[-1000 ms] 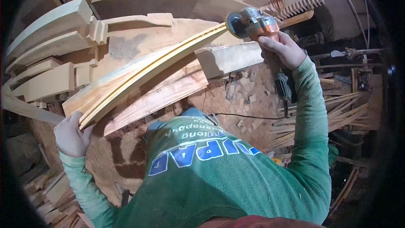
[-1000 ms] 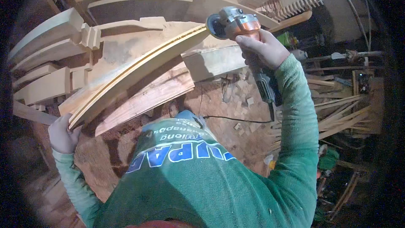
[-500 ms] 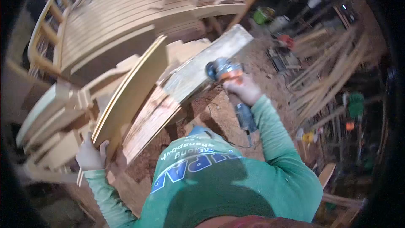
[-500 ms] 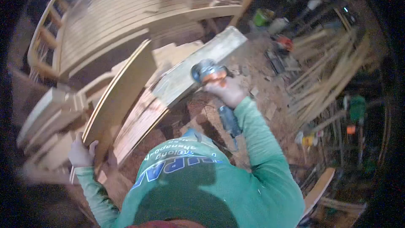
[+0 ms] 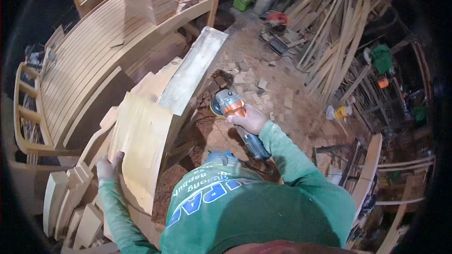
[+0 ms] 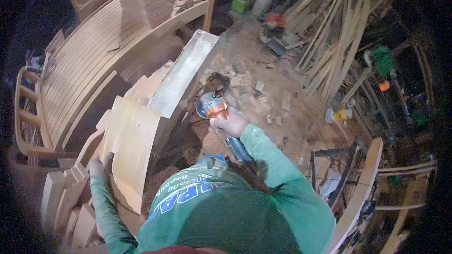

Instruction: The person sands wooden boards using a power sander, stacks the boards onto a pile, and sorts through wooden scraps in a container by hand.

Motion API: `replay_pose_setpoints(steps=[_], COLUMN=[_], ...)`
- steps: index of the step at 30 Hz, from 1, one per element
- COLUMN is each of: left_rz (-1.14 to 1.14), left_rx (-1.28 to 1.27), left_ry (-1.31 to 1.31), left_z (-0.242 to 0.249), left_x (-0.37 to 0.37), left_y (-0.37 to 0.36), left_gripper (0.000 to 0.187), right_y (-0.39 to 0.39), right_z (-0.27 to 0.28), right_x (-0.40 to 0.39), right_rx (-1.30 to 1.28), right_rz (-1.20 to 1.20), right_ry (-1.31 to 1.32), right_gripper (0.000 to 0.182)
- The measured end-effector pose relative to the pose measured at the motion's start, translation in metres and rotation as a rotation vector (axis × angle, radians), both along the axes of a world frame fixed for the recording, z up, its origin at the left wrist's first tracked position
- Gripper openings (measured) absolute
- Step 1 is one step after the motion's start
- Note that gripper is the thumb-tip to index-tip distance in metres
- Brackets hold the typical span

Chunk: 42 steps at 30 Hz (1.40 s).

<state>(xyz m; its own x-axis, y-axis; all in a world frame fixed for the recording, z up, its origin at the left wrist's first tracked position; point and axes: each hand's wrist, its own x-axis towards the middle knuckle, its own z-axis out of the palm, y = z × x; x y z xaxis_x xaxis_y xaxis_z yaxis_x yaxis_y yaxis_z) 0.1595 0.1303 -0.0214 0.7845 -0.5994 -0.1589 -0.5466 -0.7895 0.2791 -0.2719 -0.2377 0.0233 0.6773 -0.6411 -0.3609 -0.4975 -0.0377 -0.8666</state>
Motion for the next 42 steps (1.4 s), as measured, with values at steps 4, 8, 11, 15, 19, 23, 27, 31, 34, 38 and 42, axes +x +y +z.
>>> replay_pose_setpoints(steps=[4,8,11,15,19,23,27,31,34,38,42], left_rz=[0.109,-0.073,-0.167,-0.083,-0.155,-0.229,-0.031,0.184,0.271,0.399,0.518], left_rx=[0.009,0.213,0.556,0.524,0.469,0.08,-0.165,-0.117,-0.088,-0.27,-0.671], left_ry=[0.046,0.038,0.082,0.056,-0.067,-0.087,-0.204,-0.283,-0.209,-0.123,0.048], left_z=[0.01,0.011,0.063,0.01,-0.014,0.061,0.124,0.139,0.147,0.137,0.099], left_x=[-0.043,-0.103,-0.178,-0.192,-0.197,-0.195,-0.178,-0.185,-0.185,-0.196,-0.199], left_y=[-0.024,-0.026,-0.05,-0.019,0.011,0.049,0.092,0.149,0.186,0.277,0.325], left_gripper=[0.088,0.116,0.106,0.083,0.073,0.073,0.041,0.028,0.03,0.031,0.031], right_y=[-0.01,-0.016,-0.01,-0.011,0.008,0.003,0.019,0.055,0.077,0.135,0.191], right_z=[0.019,0.021,0.026,0.025,0.04,0.023,0.04,0.078,0.115,0.176,0.207], right_x=[-0.001,-0.001,0.005,0.012,0.033,0.038,0.04,0.051,0.079,0.102,0.132], right_rx=[-0.076,-0.038,-0.038,-0.101,-0.007,-0.094,0.016,-0.042,-0.005,0.065,-0.022], right_rz=[-0.009,0.007,-0.011,0.031,0.048,0.122,0.155,0.258,0.317,0.392,0.617], right_ry=[0.034,0.008,-0.013,0.149,0.101,0.043,-0.04,-0.142,-0.15,-0.162,-0.063], right_gripper=[0.047,0.043,0.044,0.052,0.046,0.039,0.031,0.032,0.033,0.04,0.046])
